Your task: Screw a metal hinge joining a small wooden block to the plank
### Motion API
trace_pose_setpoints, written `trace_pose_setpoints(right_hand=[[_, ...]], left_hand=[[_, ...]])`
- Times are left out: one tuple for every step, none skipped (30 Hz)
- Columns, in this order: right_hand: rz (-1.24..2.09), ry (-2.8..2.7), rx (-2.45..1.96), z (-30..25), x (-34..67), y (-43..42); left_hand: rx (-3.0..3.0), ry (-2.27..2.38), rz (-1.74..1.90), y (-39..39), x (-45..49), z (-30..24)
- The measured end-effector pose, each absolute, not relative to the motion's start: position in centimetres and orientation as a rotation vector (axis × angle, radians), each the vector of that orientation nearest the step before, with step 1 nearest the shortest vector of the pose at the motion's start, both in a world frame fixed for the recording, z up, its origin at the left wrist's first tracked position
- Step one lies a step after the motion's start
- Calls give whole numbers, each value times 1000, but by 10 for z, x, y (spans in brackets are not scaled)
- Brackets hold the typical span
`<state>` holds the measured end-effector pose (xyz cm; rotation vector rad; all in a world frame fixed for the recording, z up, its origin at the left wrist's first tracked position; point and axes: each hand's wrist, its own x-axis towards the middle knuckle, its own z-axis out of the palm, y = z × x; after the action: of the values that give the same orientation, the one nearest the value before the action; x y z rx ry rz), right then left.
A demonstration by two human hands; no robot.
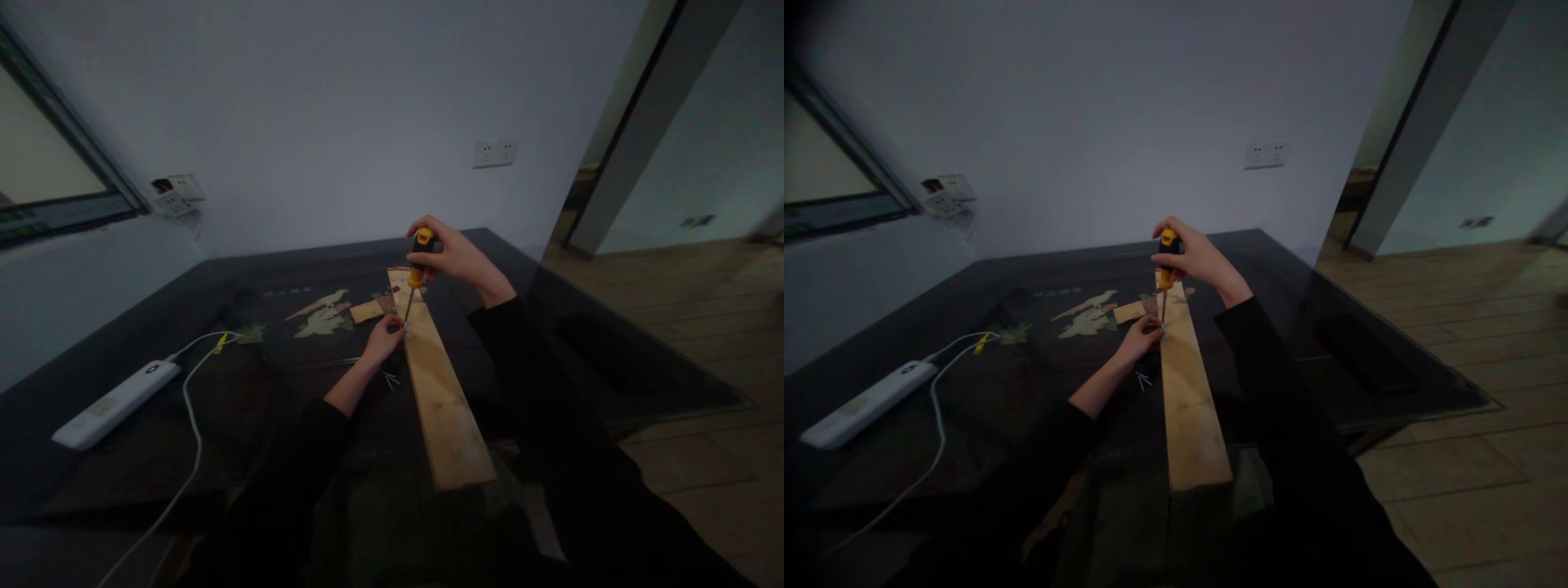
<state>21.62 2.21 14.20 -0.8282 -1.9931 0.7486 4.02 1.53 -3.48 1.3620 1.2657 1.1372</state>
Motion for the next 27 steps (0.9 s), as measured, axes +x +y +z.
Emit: trace_pose_setpoints(right_hand=[[812, -2003, -824, 144, 218, 21], [870, -2014, -822, 146, 220, 20], [913, -2026, -823, 147, 222, 19], [932, -2035, -828, 148, 224, 19], [918, -2041, -839, 148, 225, 19], [873, -2044, -856, 148, 226, 19], [800, -2043, -883, 147, 225, 20], [704, -2041, -919, 145, 224, 21], [590, -2037, -965, 143, 222, 23], [462, -2029, -1020, 141, 219, 24], [326, -2013, -1084, 139, 215, 25], [193, -1990, -1150, 138, 212, 26], [76, -1964, -1212, 136, 210, 27], [-16, -1939, -1263, 135, 207, 28], [-74, -1922, -1294, 135, 206, 28], [-92, -1920, -1299, 135, 206, 29], [-72, -1936, -1279, 136, 207, 29], [-19, -1965, -1240, 137, 208, 29], [59, -1999, -1193, 138, 210, 29], [146, -2030, -1147, 140, 213, 28], [227, -2055, -1109, 141, 215, 28], [283, -2068, -1082, 142, 216, 28], [299, -2072, -1063, 142, 217, 27], [269, -2066, -1053, 142, 217, 27], [202, -2053, -1055, 142, 216, 26], [114, -2031, -1074, 141, 214, 26], [24, -2002, -1110, 140, 212, 26]], left_hand=[[1356, 1264, 1137, 16, 40, -35], [1351, 1267, 1137, 16, 40, -35], [1346, 1268, 1134, 16, 41, -36], [1339, 1267, 1129, 16, 41, -36], [1334, 1263, 1123, 16, 41, -36], [1334, 1259, 1119, 16, 40, -35], [1339, 1259, 1120, 16, 40, -35], [1348, 1263, 1126, 16, 40, -35], [1356, 1272, 1138, 16, 40, -35], [1362, 1284, 1148, 16, 39, -35], [1365, 1294, 1154, 16, 39, -35], [1365, 1299, 1156, 16, 39, -35], [1364, 1300, 1154, 16, 39, -36], [1362, 1299, 1150, 16, 39, -36], [1361, 1297, 1149, 16, 39, -36], [1361, 1296, 1150, 17, 39, -37], [1364, 1296, 1156, 17, 39, -37], [1368, 1299, 1162, 17, 39, -38], [1374, 1302, 1167, 17, 39, -38], [1380, 1304, 1170, 17, 39, -38], [1386, 1305, 1170, 17, 39, -39], [1390, 1304, 1169, 17, 39, -39], [1392, 1301, 1167, 18, 39, -39], [1392, 1297, 1166, 18, 38, -40], [1390, 1293, 1163, 18, 38, -40], [1383, 1290, 1158, 18, 38, -40], [1375, 1286, 1151, 18, 39, -40]])
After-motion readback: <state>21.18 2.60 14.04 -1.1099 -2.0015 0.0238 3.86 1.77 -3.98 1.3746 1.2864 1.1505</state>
